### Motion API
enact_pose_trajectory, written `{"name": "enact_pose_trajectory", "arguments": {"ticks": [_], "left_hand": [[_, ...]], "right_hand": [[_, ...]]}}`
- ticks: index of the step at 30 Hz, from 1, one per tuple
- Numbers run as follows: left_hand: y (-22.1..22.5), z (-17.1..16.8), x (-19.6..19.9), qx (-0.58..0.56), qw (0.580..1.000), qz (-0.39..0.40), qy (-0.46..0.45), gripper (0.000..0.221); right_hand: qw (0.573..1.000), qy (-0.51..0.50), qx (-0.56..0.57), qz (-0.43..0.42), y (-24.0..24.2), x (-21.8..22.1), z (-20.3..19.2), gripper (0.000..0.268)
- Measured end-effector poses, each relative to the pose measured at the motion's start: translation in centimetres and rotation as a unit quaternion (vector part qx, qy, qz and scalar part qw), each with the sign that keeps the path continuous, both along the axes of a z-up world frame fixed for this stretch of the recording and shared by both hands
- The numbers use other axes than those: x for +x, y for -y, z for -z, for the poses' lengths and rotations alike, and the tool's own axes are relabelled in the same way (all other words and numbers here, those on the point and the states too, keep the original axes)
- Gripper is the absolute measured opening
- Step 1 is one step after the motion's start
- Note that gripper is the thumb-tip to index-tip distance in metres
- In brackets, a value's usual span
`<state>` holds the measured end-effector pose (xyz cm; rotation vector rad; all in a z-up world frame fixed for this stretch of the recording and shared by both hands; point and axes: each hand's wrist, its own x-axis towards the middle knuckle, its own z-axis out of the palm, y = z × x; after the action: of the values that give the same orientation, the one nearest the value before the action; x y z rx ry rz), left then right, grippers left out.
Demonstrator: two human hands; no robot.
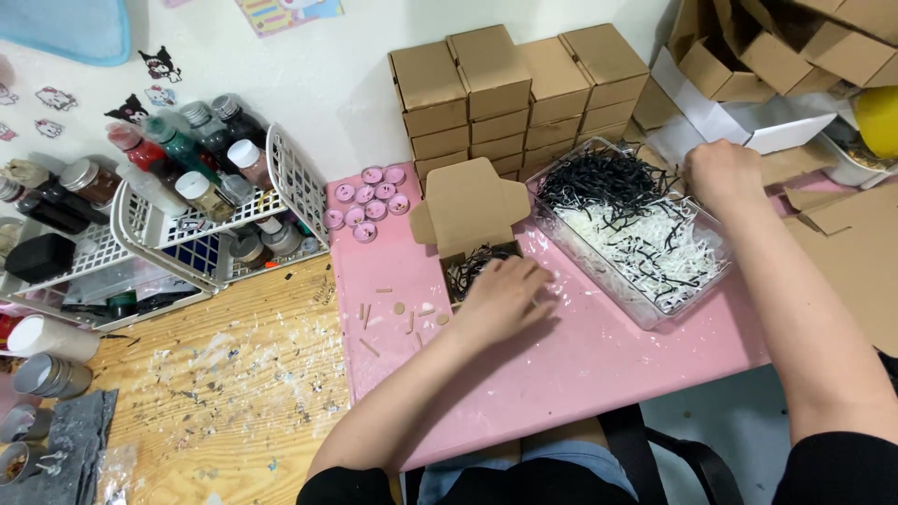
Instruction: Assembling cardboard boxes and filling them with shredded paper and small items.
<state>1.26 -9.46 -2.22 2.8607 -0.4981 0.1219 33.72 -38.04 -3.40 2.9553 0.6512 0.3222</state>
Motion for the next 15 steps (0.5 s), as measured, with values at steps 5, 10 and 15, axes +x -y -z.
{"name": "enact_pose_trajectory", "arguments": {"ticks": [5, 10, 15], "left_hand": [[5.6, -0.1, 0.2, -0.099, 0.982, -0.018, 0.159, 0.071], [8.4, 1.9, 3.0, -0.188, 0.978, -0.064, 0.056, 0.063], [9.6, 1.8, 4.1, -0.207, 0.974, -0.081, 0.055, 0.067]], "right_hand": [[0.996, 0.072, -0.029, -0.037, 0.4, 0.6, 1.2, 0.015], [0.990, 0.023, 0.136, -0.014, 1.4, 0.9, -0.3, 0.010], [0.955, -0.028, 0.295, 0.004, 3.1, 2.1, -0.1, 0.012]]}}
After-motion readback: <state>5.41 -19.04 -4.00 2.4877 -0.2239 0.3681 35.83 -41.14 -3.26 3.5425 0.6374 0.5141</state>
